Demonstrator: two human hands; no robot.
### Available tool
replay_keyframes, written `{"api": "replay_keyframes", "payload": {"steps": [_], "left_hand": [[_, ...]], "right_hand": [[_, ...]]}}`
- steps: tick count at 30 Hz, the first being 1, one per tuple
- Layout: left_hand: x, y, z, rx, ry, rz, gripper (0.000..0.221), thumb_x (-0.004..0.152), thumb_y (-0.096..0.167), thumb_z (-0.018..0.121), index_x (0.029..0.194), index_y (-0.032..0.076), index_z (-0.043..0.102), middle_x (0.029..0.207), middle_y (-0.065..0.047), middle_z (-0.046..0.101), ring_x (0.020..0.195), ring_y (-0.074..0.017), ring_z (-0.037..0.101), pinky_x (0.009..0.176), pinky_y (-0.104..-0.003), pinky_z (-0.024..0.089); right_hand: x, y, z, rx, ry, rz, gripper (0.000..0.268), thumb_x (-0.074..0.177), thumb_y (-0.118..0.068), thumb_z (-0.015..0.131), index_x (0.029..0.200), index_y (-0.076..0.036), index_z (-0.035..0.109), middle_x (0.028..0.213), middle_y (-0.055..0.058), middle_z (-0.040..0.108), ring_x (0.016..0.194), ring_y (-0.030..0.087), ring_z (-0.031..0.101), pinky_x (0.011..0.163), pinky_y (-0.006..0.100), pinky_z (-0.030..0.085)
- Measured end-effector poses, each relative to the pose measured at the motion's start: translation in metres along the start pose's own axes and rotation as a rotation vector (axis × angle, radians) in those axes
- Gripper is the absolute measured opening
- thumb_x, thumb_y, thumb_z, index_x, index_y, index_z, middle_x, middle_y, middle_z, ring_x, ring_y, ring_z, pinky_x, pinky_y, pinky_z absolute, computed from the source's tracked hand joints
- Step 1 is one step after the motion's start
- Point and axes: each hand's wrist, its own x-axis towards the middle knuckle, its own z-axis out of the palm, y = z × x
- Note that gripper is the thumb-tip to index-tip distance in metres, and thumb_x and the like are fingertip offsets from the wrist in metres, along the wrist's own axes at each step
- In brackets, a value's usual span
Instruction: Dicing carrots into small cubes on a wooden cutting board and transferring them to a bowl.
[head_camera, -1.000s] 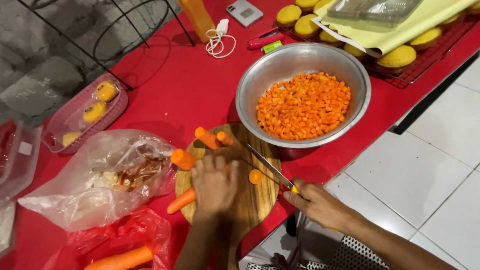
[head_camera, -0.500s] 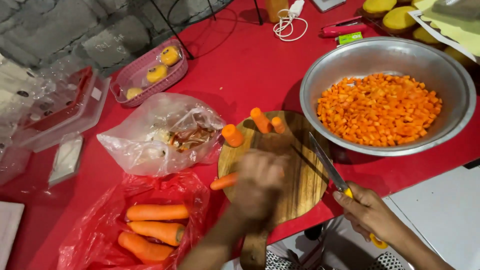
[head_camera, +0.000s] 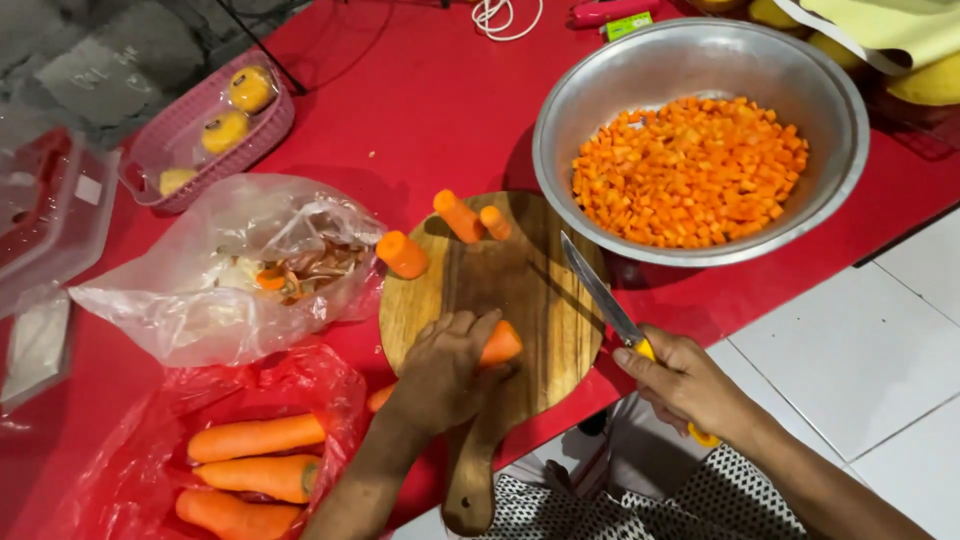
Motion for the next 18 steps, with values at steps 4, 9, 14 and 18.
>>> {"api": "replay_keyframes", "payload": {"steps": [4, 9, 14, 18], "left_hand": [[-0.002, 0.010, -0.036, -0.411, 0.310, 0.040, 0.060, 0.079, 0.035, 0.081, 0.132, 0.012, 0.063, 0.102, -0.012, 0.072, 0.100, -0.0328, 0.071, 0.087, -0.042, 0.055], [-0.025, 0.029, -0.074, -0.892, 0.633, -0.199, 0.073, 0.077, 0.001, 0.084, 0.145, 0.008, 0.056, 0.102, -0.013, 0.074, 0.095, -0.0164, 0.068, 0.085, -0.030, 0.060], [-0.043, 0.002, 0.020, -1.220, 0.774, -0.253, 0.057, 0.075, -0.008, 0.080, 0.115, 0.010, 0.043, 0.118, -0.028, 0.072, 0.110, -0.0284, 0.071, 0.097, -0.035, 0.059], [-0.050, 0.005, 0.034, -0.768, 0.656, -0.185, 0.037, 0.077, 0.004, 0.084, 0.106, 0.007, 0.061, 0.115, -0.011, 0.073, 0.078, -0.0107, 0.065, 0.059, -0.020, 0.050]], "right_hand": [[-0.001, 0.001, 0.002, 0.055, 0.050, -0.129, 0.022, 0.100, -0.012, 0.059, 0.085, 0.005, 0.059, 0.037, 0.012, 0.038, 0.015, 0.025, 0.043, 0.018, 0.032, 0.038], [0.000, 0.012, -0.004, 0.067, 0.050, -0.116, 0.029, 0.103, -0.022, 0.055, 0.088, 0.002, 0.058, 0.043, 0.013, 0.040, 0.019, 0.025, 0.045, 0.019, 0.034, 0.040], [-0.027, -0.027, 0.016, -0.561, 0.045, 0.112, 0.024, 0.110, -0.038, 0.043, 0.105, -0.016, 0.049, 0.056, -0.001, 0.049, 0.046, 0.017, 0.066, 0.038, 0.031, 0.047], [-0.039, -0.035, 0.028, -0.665, -0.003, 0.199, 0.025, 0.112, -0.038, 0.038, 0.119, -0.015, 0.047, 0.058, -0.003, 0.044, 0.046, 0.016, 0.044, 0.041, 0.034, 0.038]]}}
